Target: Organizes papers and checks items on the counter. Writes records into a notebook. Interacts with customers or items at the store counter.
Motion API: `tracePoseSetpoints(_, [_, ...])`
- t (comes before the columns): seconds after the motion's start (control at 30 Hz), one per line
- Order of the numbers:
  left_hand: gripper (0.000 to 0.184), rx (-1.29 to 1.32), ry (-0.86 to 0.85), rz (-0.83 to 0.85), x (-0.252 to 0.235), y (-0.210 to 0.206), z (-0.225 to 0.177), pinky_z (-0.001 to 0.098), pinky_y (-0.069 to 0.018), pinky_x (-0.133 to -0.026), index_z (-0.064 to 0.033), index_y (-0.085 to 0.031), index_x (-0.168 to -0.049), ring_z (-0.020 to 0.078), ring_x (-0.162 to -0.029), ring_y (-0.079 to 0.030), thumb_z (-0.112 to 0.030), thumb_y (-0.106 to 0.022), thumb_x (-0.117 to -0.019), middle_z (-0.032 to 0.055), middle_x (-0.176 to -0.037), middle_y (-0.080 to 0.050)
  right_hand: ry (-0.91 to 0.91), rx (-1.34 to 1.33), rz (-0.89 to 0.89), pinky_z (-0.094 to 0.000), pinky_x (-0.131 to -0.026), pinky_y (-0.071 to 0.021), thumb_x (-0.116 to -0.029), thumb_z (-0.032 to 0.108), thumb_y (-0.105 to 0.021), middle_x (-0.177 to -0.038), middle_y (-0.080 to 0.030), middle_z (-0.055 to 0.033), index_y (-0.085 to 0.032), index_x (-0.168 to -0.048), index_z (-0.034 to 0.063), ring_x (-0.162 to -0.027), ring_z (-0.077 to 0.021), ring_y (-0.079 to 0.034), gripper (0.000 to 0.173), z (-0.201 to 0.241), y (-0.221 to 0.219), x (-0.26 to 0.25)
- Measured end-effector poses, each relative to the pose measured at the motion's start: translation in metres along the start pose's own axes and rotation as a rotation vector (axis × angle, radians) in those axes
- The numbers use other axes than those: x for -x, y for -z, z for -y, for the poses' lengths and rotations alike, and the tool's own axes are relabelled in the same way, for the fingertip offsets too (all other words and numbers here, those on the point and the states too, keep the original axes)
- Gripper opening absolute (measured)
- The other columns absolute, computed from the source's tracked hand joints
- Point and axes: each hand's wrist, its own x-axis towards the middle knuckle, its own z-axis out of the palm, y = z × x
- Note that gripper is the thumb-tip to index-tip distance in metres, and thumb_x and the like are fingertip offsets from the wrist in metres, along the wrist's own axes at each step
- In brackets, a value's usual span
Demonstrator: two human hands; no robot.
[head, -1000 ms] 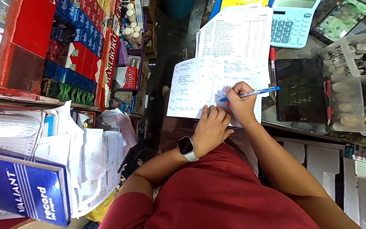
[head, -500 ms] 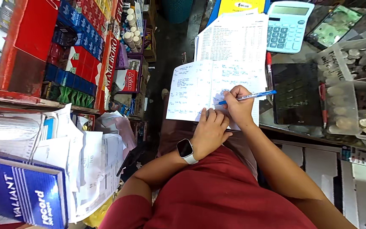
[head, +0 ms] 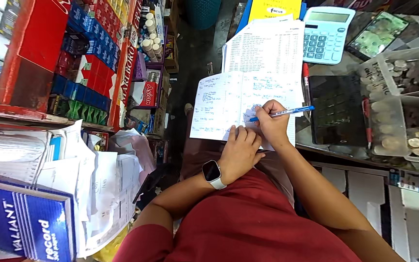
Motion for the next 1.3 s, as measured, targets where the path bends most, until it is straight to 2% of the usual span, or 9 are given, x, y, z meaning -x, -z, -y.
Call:
tracePoseSetpoints(0.43, [0.053,0.018,0.01,0.023,0.0,0.002,0.0,0.0645,-0.0341,-0.113,-0.001,-0.062,-0.136,0.044,-0.134,-0.052,-0.043,-0.05,-0.1042,0.0243,-0.14,-0.058,0.019,0.008,0.005,-0.0148,-0.045,-0.0448,-0.0925,0.003,-0.06,-0.056,-0.048,0.0109,-0.044,-0.074,0.0176,-0.045,0.0014,-0.048,0.029,-0.001,0.0,0.0])
tracePoseSetpoints(0.8, [0.052,0.011,-0.005,-0.031,0.002,-0.002,0.001,0.0631,-0.0358,-0.113,-0.0015,-0.064,-0.133,0.0433,-0.132,-0.054,-0.043,-0.051,-0.1039,0.0231,-0.137,-0.061,-0.021,0.036,0.019,-0.0149,-0.045,-0.0446,-0.0932,0.005,-0.061,-0.056,-0.047,0.011,-0.044,-0.074,0.0173,-0.044,0.0018,-0.047,0.028,0.003,0.0,-0.001])
tracePoseSetpoints(0.93, [0.05,0.034,-0.004,-0.066,0.002,-0.006,0.001,0.0639,-0.0366,-0.112,-0.0017,-0.066,-0.131,0.0432,-0.131,-0.055,-0.041,-0.056,-0.1015,0.0234,-0.134,-0.062,-0.028,0.031,0.068,-0.0158,-0.046,-0.0491,-0.0969,0.01,-0.064,-0.061,-0.053,0.0097,-0.048,-0.08,0.0145,-0.047,0.0018,-0.053,0.024,0.009,0.003,-0.002])
tracePoseSetpoints(1.07, [0.051,0.019,-0.003,-0.056,0.002,-0.007,0.002,0.0652,-0.0346,-0.113,-0.002,-0.066,-0.131,0.0445,-0.133,-0.053,-0.042,-0.056,-0.1015,0.0238,-0.136,-0.061,0.069,0.035,0.071,-0.014,-0.048,-0.044,-0.0932,0.004,-0.06,-0.059,-0.048,0.0103,-0.045,-0.073,0.0143,-0.048,0.0033,-0.048,0.027,-0.004,0.003,-0.004])
tracePoseSetpoints(1.3, [0.054,0.002,0.021,-0.006,0.004,-0.005,-0.002,0.0654,-0.0338,-0.113,-0.0001,-0.064,-0.132,0.0468,-0.137,-0.049,-0.044,-0.055,-0.102,0.028,-0.141,-0.056,0.141,0.042,0.092,-0.0141,-0.048,-0.0384,-0.0922,0.003,-0.061,-0.059,-0.044,0.0079,-0.044,-0.069,0.0131,-0.049,0.0014,-0.042,0.03,-0.011,0.002,-0.003])
